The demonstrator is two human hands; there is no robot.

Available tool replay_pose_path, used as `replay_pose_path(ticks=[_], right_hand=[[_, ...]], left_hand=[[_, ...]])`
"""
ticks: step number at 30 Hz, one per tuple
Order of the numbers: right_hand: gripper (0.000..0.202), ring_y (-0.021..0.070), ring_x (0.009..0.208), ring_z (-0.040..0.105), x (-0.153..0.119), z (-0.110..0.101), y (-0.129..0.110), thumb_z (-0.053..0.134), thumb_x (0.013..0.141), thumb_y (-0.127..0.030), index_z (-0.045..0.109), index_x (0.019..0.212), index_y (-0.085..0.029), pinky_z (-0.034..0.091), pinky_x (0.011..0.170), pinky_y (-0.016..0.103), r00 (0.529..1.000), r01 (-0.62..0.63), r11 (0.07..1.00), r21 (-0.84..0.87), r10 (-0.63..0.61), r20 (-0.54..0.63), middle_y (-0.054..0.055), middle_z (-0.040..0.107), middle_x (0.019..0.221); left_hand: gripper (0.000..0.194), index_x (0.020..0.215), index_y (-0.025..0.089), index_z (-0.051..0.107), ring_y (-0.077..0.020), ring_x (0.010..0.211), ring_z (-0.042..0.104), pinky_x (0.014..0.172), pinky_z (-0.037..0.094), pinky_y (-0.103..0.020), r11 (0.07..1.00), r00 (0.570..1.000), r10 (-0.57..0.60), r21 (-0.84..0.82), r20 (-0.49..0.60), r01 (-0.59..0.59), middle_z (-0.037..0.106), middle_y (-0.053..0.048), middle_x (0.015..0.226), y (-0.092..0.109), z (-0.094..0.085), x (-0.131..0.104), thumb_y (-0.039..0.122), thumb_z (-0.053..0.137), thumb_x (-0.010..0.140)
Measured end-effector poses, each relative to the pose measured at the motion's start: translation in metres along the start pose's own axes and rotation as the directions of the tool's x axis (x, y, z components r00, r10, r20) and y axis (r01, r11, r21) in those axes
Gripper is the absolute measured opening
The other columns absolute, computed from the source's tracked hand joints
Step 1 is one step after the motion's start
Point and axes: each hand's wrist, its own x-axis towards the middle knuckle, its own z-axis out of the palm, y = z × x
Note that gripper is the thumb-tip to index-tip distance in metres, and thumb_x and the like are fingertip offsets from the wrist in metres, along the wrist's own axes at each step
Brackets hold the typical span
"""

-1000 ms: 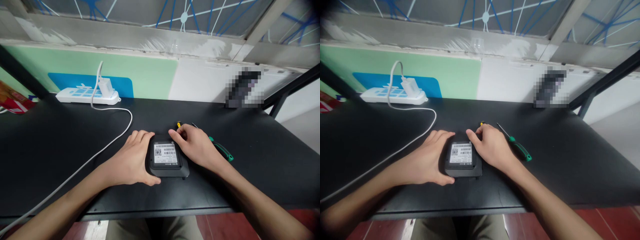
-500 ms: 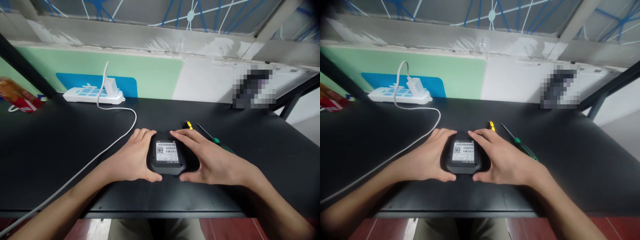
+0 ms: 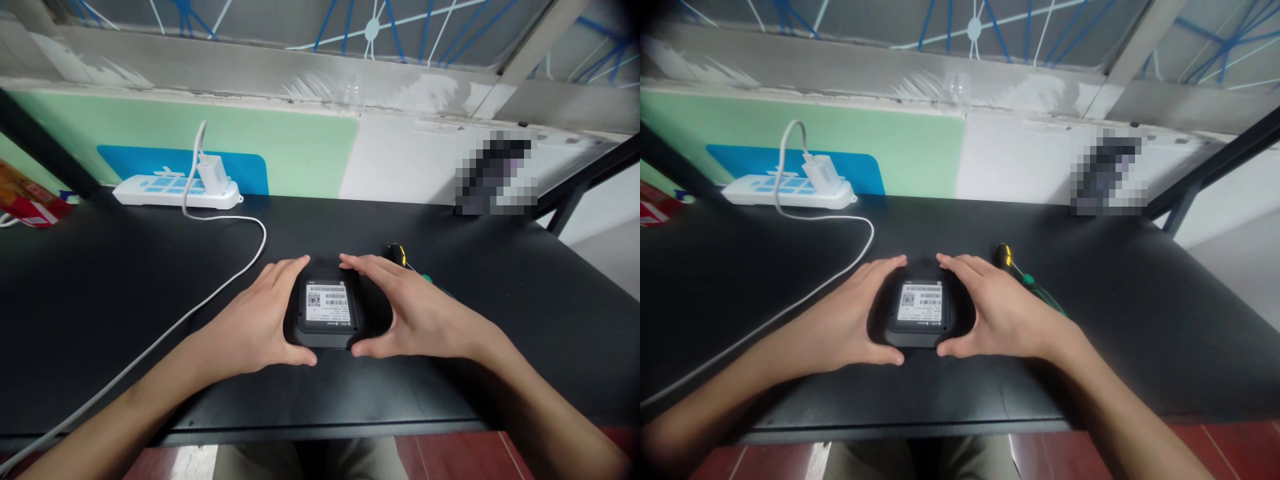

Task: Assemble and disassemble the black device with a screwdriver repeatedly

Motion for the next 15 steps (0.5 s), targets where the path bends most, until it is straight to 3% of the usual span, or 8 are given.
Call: replay_pose_path(ticks=[4,10,15], right_hand=[[0.086,0.0241,0.121,0.067,0.0005,-0.0028,0.0006,0.076,0.079,-0.043,0.038,0.153,-0.021,0.055,0.106,0.042,0.999,-0.053,0.996,0.071,0.053,-0.002,0.010,0.067,0.135],[0.101,0.0327,0.135,0.057,-0.0045,-0.0053,-0.0012,0.077,0.070,-0.066,0.041,0.153,-0.019,0.050,0.114,0.051,0.998,-0.002,1.000,0.005,0.001,0.060,0.016,0.056,0.149],[0.107,0.0346,0.137,0.056,-0.0067,-0.0055,-0.0040,0.083,0.068,-0.057,0.034,0.157,-0.024,0.051,0.113,0.051,0.997,0.018,1.000,0.002,-0.018,0.070,0.015,0.048,0.155]], left_hand=[[0.113,0.153,0.025,0.027,-0.0421,0.143,0.041,0.114,0.040,-0.061,1.000,1.000,0.022,-0.016,0.019,-0.022,0.040,-0.017,0.155,0.0038,0.0000,-0.0002,0.045,0.089,0.061],[0.107,0.148,0.024,0.029,-0.0387,0.137,0.046,0.111,0.044,-0.056,0.999,0.999,0.041,-0.029,0.008,-0.040,0.044,-0.015,0.149,0.0052,0.0002,0.0002,0.044,0.089,0.062],[0.097,0.140,0.025,0.035,-0.0376,0.129,0.052,0.107,0.046,-0.055,0.998,0.998,0.046,-0.030,-0.031,-0.047,0.048,-0.013,0.142,0.0012,-0.0001,-0.0003,0.044,0.088,0.061]])
